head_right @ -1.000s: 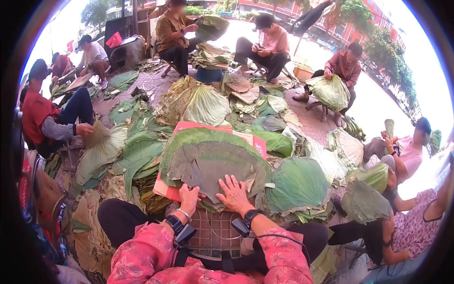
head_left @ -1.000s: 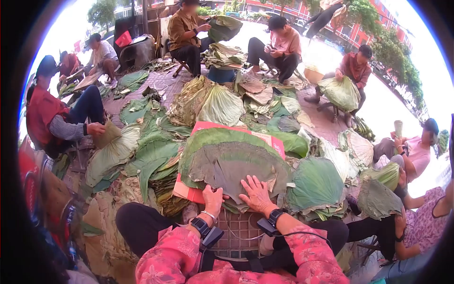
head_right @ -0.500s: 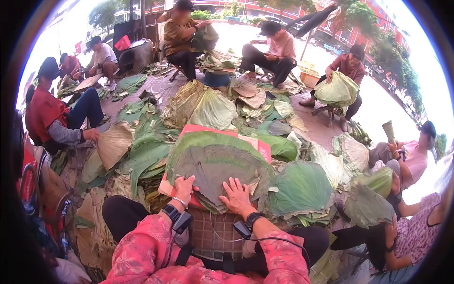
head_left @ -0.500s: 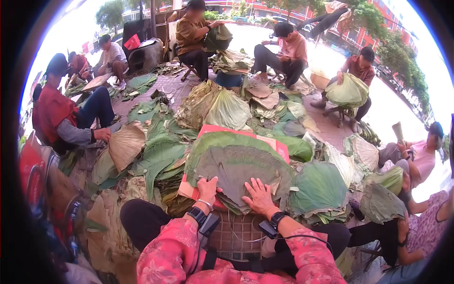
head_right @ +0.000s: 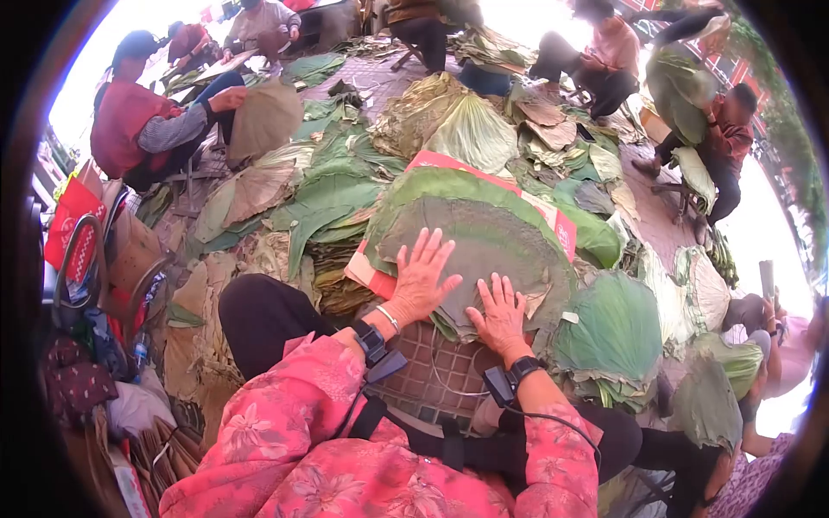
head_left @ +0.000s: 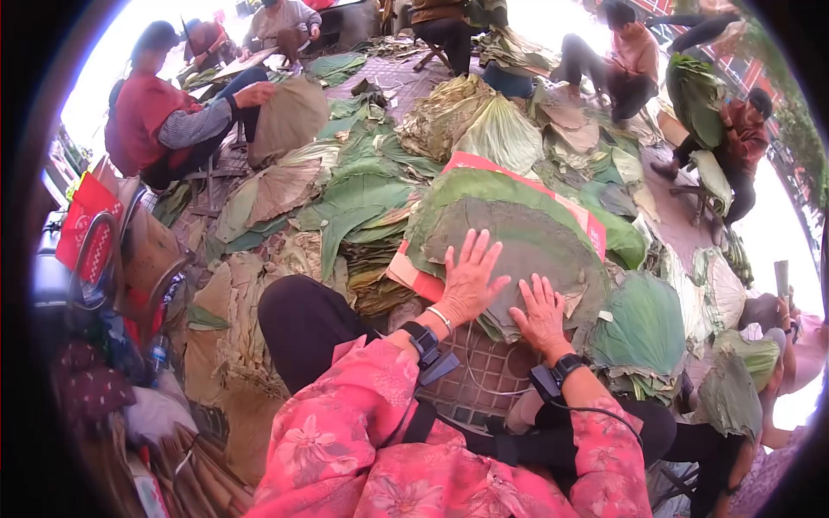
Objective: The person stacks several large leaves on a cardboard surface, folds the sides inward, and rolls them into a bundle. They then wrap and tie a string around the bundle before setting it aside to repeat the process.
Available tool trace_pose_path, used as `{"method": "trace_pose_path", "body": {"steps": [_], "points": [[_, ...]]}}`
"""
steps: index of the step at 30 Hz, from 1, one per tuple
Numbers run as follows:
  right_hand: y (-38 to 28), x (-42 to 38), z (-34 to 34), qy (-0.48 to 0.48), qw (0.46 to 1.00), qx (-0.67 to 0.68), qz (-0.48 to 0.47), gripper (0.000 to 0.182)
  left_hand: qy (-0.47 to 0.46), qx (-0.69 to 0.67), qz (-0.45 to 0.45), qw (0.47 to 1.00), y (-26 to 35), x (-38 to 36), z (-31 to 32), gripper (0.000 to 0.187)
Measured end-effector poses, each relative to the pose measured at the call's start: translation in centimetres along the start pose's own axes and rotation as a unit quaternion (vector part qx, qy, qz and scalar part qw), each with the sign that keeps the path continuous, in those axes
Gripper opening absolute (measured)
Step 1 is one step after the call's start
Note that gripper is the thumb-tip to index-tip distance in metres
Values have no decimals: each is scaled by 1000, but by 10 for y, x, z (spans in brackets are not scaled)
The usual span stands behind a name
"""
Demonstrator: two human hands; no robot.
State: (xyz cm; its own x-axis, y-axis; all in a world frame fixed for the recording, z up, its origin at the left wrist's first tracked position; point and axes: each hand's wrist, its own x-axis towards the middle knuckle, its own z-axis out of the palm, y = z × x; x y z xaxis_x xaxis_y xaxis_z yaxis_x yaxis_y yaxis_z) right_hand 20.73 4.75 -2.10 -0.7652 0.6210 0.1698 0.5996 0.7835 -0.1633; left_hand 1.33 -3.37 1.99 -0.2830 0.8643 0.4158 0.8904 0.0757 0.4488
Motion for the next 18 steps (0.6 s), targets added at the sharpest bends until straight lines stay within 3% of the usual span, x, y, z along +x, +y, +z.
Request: {"method": "trace_pose_path", "body": {"steps": [2, 3, 8, 12, 16, 18], "points": [[-1, 3, -7, -22, 1000, -2, 0, 61, -129, 89, -32, 987, -6, -16, 20, 61], [-1, 4, -12, -19, 1000, 2, 1, 62, -91, 82, 0, 992, -14, -21, 20, 64], [0, 23, -22, -5, 1000, 2, 15, 65, -118, 83, -14, 989, -23, -19, 25, 65], [-2, 27, 7, -21, 999, -19, 23, 65, -129, 51, -26, 990, -37, -10, 24, 67], [-1, 30, 4, -42, 999, -11, 31, 65, -215, 118, -73, 967, -14, 8, -1, 65], [0, 31, 7, -47, 998, -19, 35, 64, -157, 96, -57, 981, -8, 9, 9, 66]]}}
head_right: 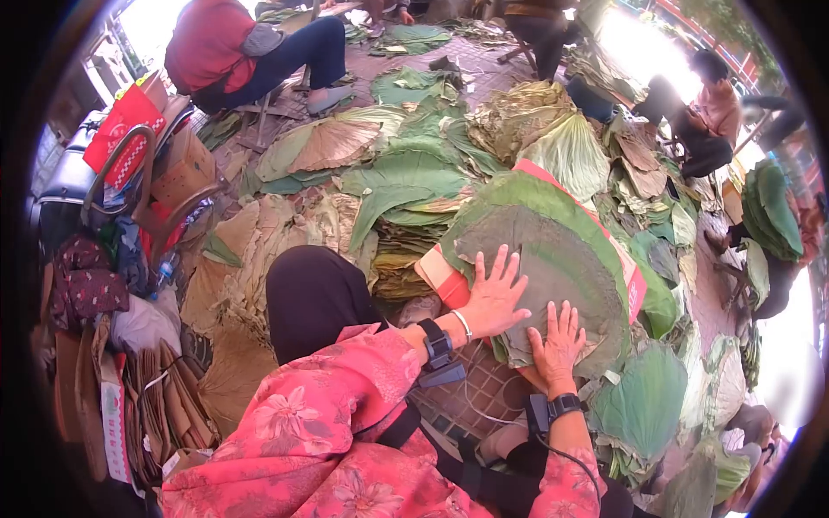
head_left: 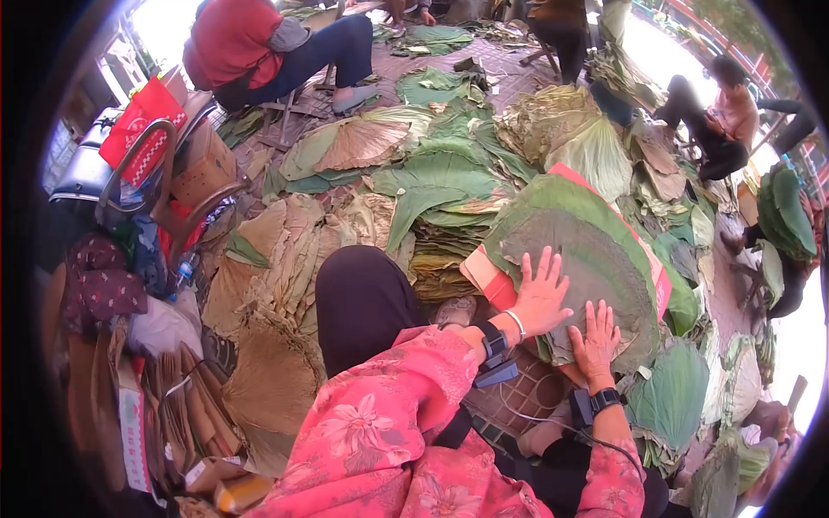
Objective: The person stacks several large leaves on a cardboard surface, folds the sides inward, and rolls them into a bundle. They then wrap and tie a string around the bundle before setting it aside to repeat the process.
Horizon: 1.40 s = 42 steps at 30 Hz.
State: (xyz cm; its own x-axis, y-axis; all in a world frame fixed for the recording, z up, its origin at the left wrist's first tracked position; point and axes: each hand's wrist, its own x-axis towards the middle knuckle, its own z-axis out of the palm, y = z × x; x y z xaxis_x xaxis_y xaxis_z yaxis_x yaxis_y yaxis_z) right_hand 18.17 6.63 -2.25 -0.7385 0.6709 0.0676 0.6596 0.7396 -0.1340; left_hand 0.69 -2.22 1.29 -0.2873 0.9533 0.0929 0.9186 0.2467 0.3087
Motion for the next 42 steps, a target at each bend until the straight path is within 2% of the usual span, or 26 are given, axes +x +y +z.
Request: {"method": "trace_pose_path", "body": {"steps": [4, 5, 7, 9, 10, 11, 12, 13, 15, 18, 21, 24, 29, 33, 36, 37, 38, 40, 42], "points": [[-1, 0, -2, 3, 1000, 7, -2, 64, 46, -51, 42, 997, -9, -14, 25, 68], [-2, 3, -3, 2, 1000, 11, -7, 64, 18, -47, 31, 998, -9, -12, 30, 70], [0, 1, -6, -8, 1000, 13, 0, 64, 20, -40, 24, 999, -13, -14, 28, 69], [7, -1, -14, 71, 987, 146, -4, 57, 21, -40, 32, 998, -8, -14, 27, 68], [12, -1, -18, 122, 969, 210, 43, 50, 25, -37, 36, 998, -10, -13, 26, 68], [15, -7, -24, 176, 942, 271, 87, 43, 28, -36, 37, 998, -11, -11, 29, 69], [17, -19, -35, 191, 894, 375, 155, 39, 32, -32, 35, 998, -10, -10, 32, 69], [16, -26, -46, 208, 828, 478, 208, 35, 28, -30, 36, 999, -9, -9, 31, 69], [21, -47, -50, 229, 656, 647, 313, 28, 25, -21, 31, 999, -10, -10, 29, 70], [17, -85, -25, 177, 498, 735, 426, 26, 23, -16, 32, 999, -9, -10, 31, 70], [14, -84, -12, 197, 425, 754, 460, 33, 17, -6, 30, 999, -9, -12, 26, 70], [14, -71, -15, 262, 372, 763, 458, 40, 7, 2, 18, 1000, -9, -14, 23, 70], [3, -62, -7, 294, 406, 698, 511, 46, -5, 20, 4, 1000, -13, -17, 13, 69], [10, -42, -20, 221, 358, 792, 442, 30, -26, 19, -2, 999, -15, -16, 11, 69], [8, -30, -30, 193, 542, 690, 440, 28, -34, 29, -11, 999, -16, -16, 8, 70], [7, -29, -23, 242, 625, 646, 364, 34, -30, 24, -10, 999, -16, -15, 8, 70], [9, -25, -12, 264, 638, 650, 316, 44, -36, 28, -11, 999, -15, -15, 9, 70], [7, -24, -16, 277, 780, 470, 308, 67, -45, 33, -22, 998, -11, -15, 4, 70], [6, -25, -7, 285, 769, 480, 312, 73, -55, 57, -29, 996, -4, -15, -2, 70]]}}
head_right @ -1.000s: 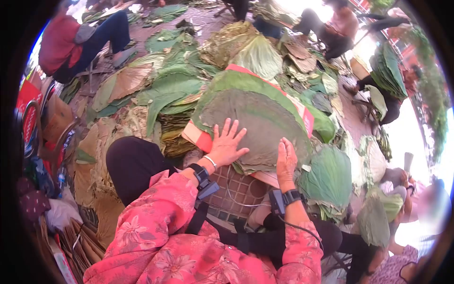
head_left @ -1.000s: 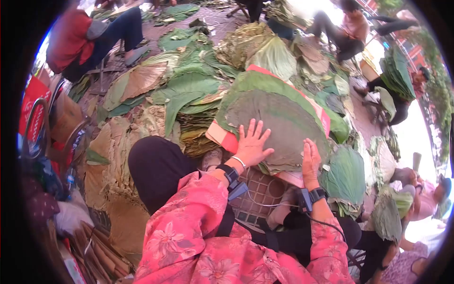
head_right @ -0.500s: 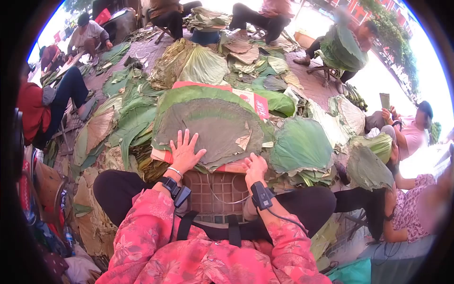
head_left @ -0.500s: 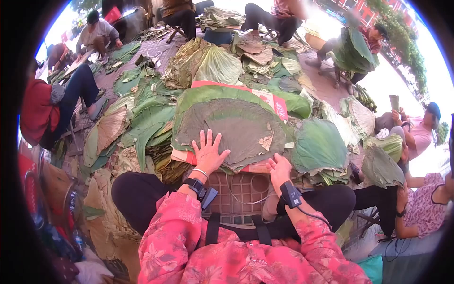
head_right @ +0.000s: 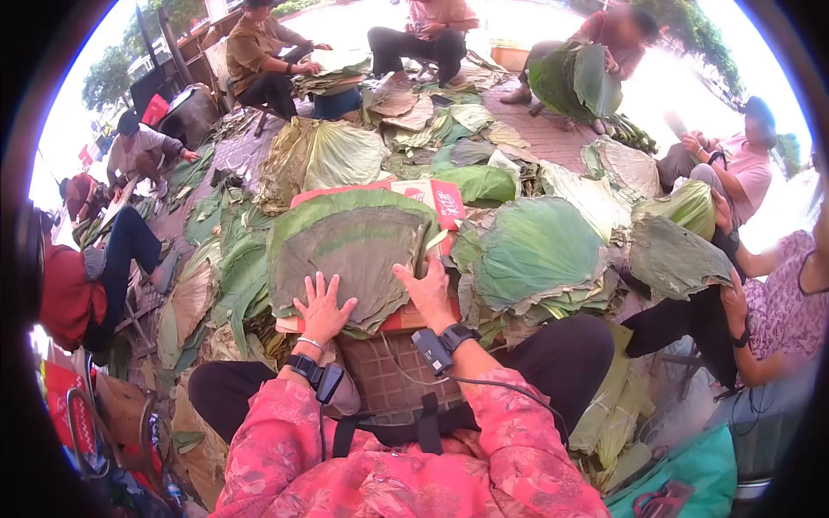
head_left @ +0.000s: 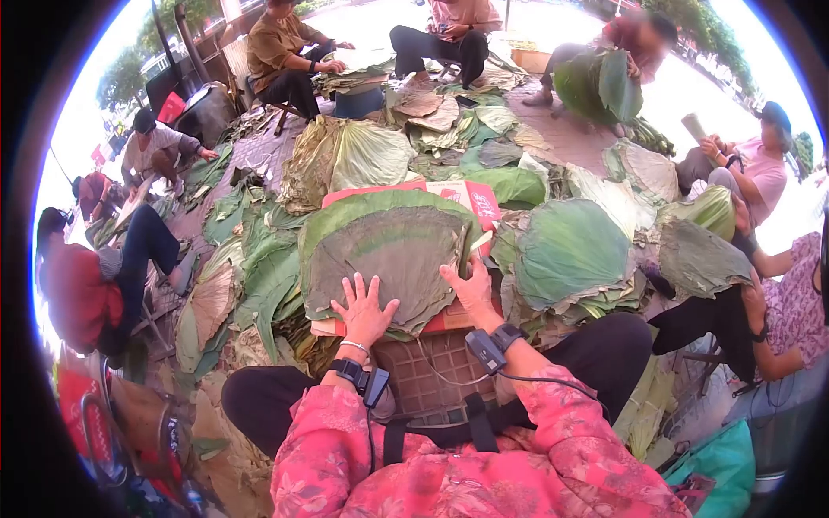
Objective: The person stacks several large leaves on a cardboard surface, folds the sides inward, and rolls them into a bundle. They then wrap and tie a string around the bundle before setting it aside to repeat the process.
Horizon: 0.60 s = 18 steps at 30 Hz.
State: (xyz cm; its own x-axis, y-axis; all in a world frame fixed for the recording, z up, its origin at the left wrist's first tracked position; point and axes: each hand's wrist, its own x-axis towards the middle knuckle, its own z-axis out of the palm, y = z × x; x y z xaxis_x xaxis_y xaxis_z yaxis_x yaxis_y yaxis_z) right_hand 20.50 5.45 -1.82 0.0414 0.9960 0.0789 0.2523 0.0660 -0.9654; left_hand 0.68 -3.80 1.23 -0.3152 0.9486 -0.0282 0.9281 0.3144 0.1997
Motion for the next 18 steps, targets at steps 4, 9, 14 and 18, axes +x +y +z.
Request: {"method": "trace_pose_path", "body": {"steps": [4, 9, 14, 18], "points": [[8, 5, -3, -12, 998, 53, 39, 80, -2, -5, 0, 1000, 3, 3, 2, 70], [-12, 19, 6, 98, 986, 93, 99, 32, 19, -22, 3, 1000, 2, 2, 11, 71], [-23, 2, 35, -25, 950, -140, -279, 37, 37, -24, 6, 999, -1, 2, 18, 72], [-9, -20, 55, -126, 881, -251, -380, 43, 52, -32, 1, 998, -4, 2, 19, 72]]}}
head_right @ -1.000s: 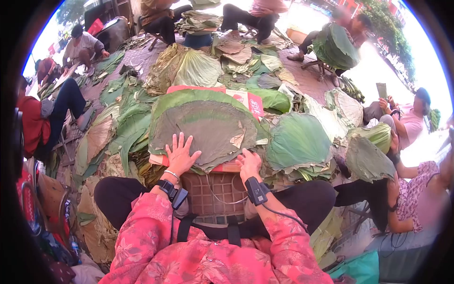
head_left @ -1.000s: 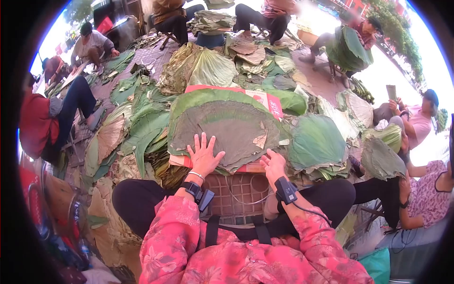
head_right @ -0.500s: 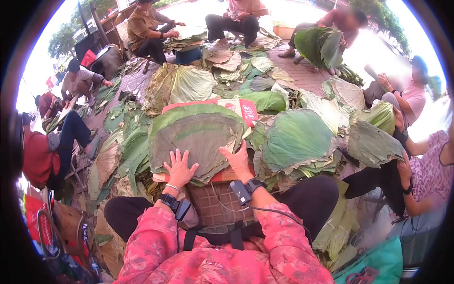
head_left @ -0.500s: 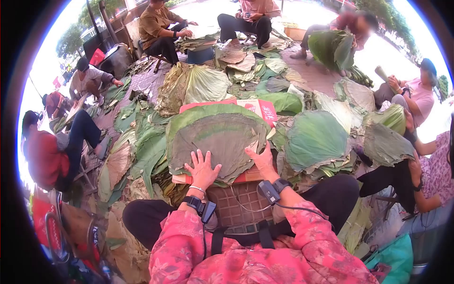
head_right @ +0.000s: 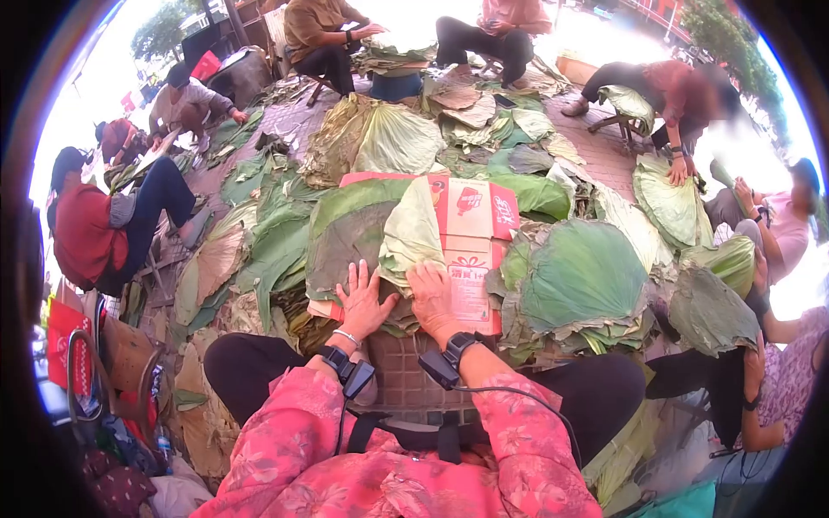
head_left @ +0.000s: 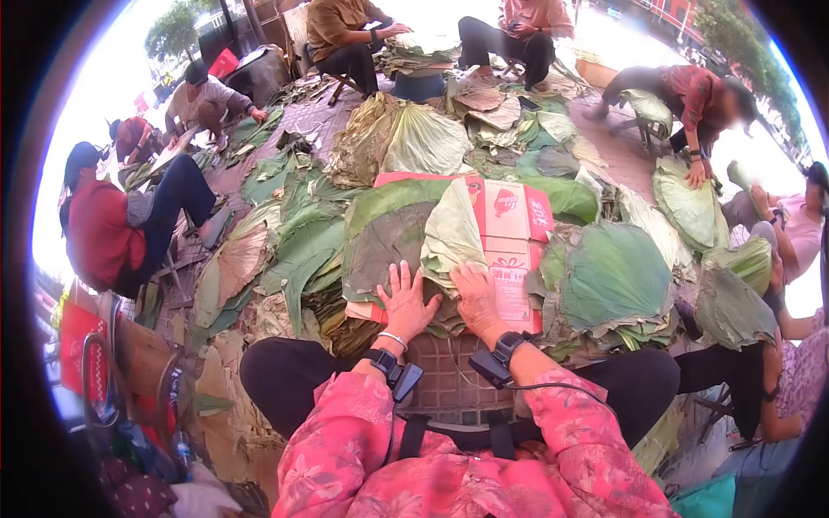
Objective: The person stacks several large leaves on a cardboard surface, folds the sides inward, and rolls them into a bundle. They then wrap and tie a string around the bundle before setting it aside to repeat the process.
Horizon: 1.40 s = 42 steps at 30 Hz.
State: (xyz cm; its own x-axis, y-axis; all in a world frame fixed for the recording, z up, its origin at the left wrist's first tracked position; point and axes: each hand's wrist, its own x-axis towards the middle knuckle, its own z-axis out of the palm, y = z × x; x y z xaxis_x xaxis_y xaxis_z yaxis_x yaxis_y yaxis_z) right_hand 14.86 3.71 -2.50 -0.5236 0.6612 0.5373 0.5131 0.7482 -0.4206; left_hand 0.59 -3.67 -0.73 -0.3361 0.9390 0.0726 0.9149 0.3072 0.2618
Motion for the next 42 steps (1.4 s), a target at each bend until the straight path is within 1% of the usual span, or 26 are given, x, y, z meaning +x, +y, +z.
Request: {"method": "trace_pose_path", "body": {"steps": [2, 3, 6, 7, 10, 11, 12, 15, 18, 20, 21, 24, 27, 30, 33, 36, 37, 38, 40, 41, 42], "points": [[4, -7, 3, -2, 999, -20, -25, 43, 18, -21, 12, 1000, -5, -1, 5, 72], [3, -6, 0, -18, 1000, -17, -15, 46, 17, -23, 8, 1000, -5, -1, 5, 76], [-1, -4, -5, -44, 997, -54, -40, 44, 86, -111, 11, 990, -7, -1, 13, 83], [-2, -5, -5, -49, 996, -56, -43, 44, 96, -134, 11, 986, -6, -2, 11, 89], [-3, -6, -3, -69, 995, -58, -46, 44, 81, -48, 41, 995, -7, -2, 14, 88], [-3, -5, -2, -79, 994, -57, -41, 43, 91, -45, 47, 994, -8, -2, 16, 88], [-4, -3, -3, -88, 994, -57, -36, 41, 87, -65, 41, 993, -8, -3, 14, 89], [-5, 14, -2, -75, 991, 82, 75, 40, 87, -118, 28, 989, -7, -3, 12, 90], [-15, 19, -2, -126, 991, 31, 21, 39, 93, -137, 28, 986, -10, 0, 14, 91], [-15, 5, 8, -123, 991, -43, -17, 39, 83, -132, 25, 987, -9, -1, 11, 92], [-17, 2, 9, -122, 989, -80, -36, 39, 87, -155, 22, 984, -7, -3, 8, 90], [-18, 1, 11, -133, 989, -56, -27, 39, 101, -125, 52, 986, -7, -6, 2, 87], [-23, 2, 9, -150, 987, -55, -21, 40, 126, -159, 59, 977, -8, -7, 3, 84], [-26, 5, 6, -184, 981, -59, -13, 44, 139, -176, 72, 972, -10, -7, 11, 77], [-22, 5, 8, -177, 983, -47, -26, 45, 73, -69, 90, 991, -13, -6, 13, 61], [-22, 33, -27, -338, 941, -2, -22, 49, 72, -127, 72, 987, -15, -4, 21, 47], [-9, 46, -27, -368, 921, 126, 14, 52, 80, -131, 73, 985, -15, -3, 20, 46], [-1, 54, -23, -287, 953, 91, 23, 53, 88, -135, 74, 984, -15, -4, 20, 45], [3, 65, -21, -119, 992, 21, 42, 53, 96, -140, 76, 983, -14, -7, 22, 44], [12, 69, -10, -83, 995, 20, 52, 58, 101, -139, 76, 982, -14, -7, 23, 44], [18, 70, 1, -103, 993, -23, 54, 59, 106, -137, 77, 982, -15, -6, 23, 44]]}}
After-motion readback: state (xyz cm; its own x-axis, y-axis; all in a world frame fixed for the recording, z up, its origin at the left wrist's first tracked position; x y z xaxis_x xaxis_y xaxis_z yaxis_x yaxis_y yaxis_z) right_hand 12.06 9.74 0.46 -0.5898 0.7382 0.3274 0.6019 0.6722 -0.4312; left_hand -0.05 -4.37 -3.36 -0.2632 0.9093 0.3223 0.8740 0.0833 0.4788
